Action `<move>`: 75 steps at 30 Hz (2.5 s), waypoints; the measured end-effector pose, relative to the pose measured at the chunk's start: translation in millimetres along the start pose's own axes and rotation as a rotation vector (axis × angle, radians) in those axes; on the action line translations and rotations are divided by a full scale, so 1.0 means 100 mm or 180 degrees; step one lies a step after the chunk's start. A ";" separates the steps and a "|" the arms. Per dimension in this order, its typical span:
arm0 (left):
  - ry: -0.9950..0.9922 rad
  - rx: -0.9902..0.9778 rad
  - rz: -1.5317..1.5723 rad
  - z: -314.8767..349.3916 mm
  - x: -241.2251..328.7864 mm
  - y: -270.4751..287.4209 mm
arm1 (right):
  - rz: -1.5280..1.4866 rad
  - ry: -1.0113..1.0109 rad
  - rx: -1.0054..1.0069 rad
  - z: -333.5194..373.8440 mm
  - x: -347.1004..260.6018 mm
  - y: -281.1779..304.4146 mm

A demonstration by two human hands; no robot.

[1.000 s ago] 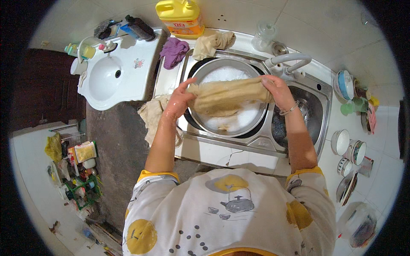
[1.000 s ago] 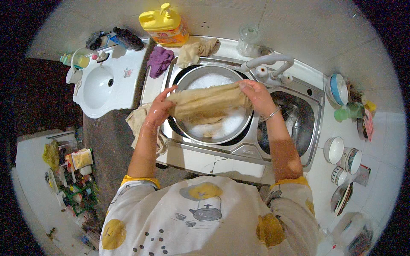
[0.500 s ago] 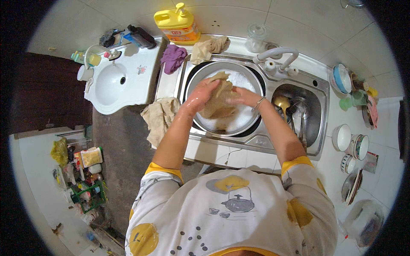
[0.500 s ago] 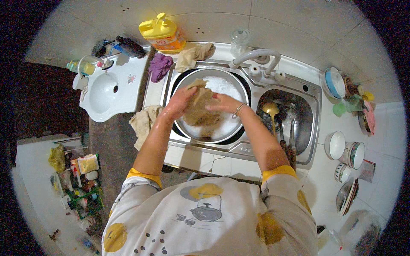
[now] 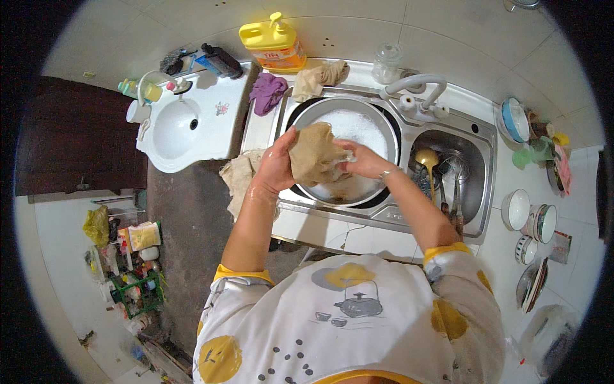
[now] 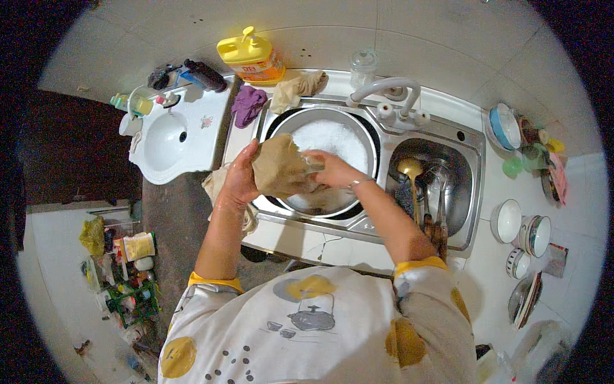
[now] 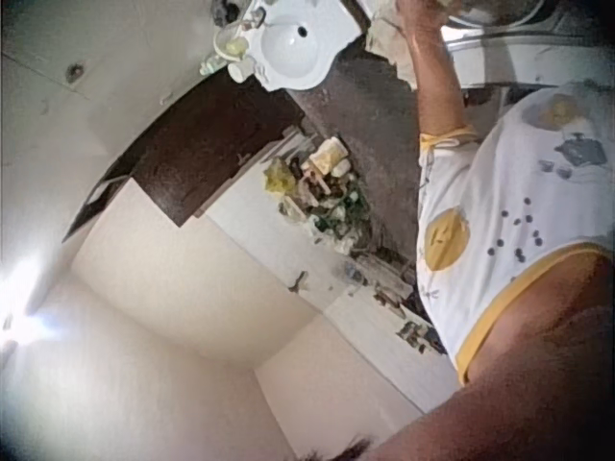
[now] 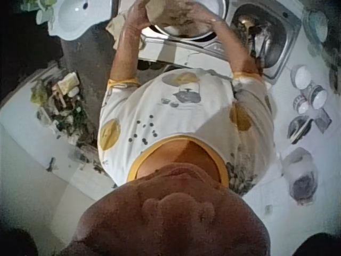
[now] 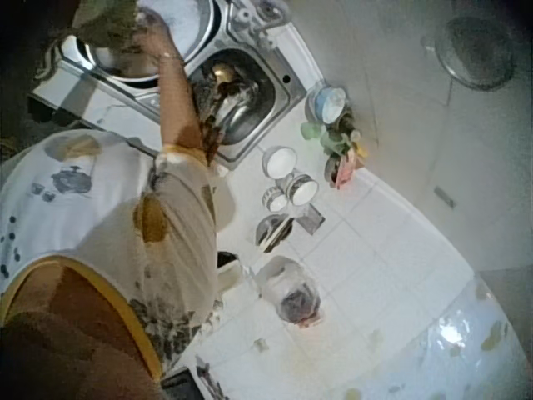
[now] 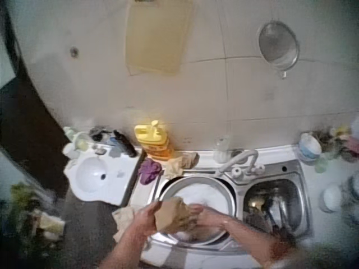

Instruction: The person washes a light-colored cloth by hand in a stainless steel sink filled with soapy water. They repeatedly submerge, scrub, and wring the cloth to clean it, handling the fabric with both hands throughout the process.

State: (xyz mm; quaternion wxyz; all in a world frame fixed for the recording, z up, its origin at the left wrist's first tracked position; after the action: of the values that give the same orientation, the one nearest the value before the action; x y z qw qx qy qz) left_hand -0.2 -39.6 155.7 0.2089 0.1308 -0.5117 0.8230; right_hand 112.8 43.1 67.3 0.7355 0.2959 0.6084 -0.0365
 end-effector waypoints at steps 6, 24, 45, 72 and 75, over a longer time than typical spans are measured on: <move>-0.0323 0.0166 -0.0194 0.18 0.39 0.24 | 0.0090 -0.0023 -0.0038 0.23 -0.13 0.13; -0.0418 0.0759 -0.1721 -0.89 -0.11 1.30 | -0.0558 -0.1380 0.0864 0.04 0.40 0.41; 0.0452 0.0833 0.0068 -2.25 -1.01 2.39 | 0.2669 -0.0496 0.0846 -1.16 0.79 -0.66; -0.0909 0.1703 0.0048 -1.88 -0.53 2.17 | 0.0255 -0.1963 0.2430 -0.81 1.99 -0.07; -0.0590 0.1860 -0.3391 -2.04 -0.49 2.62 | 0.1396 -0.1538 0.1273 -0.83 1.88 -0.37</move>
State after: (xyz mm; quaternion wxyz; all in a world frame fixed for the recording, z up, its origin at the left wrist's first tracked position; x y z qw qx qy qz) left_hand -82.6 31.2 -161.7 0.5016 0.4914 -0.1453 0.6970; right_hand 73.5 110.1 -126.0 0.7758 0.5396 0.3206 -0.0649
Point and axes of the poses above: each hand's wrist, its own z-axis away from the middle knuckle, its own y-axis out of the back of the hand, x = y × z, the point moved 7 cm from there along -z, towards the middle knuckle, and after that the axes turned 11 degrees about z, right-handed, at the moved point
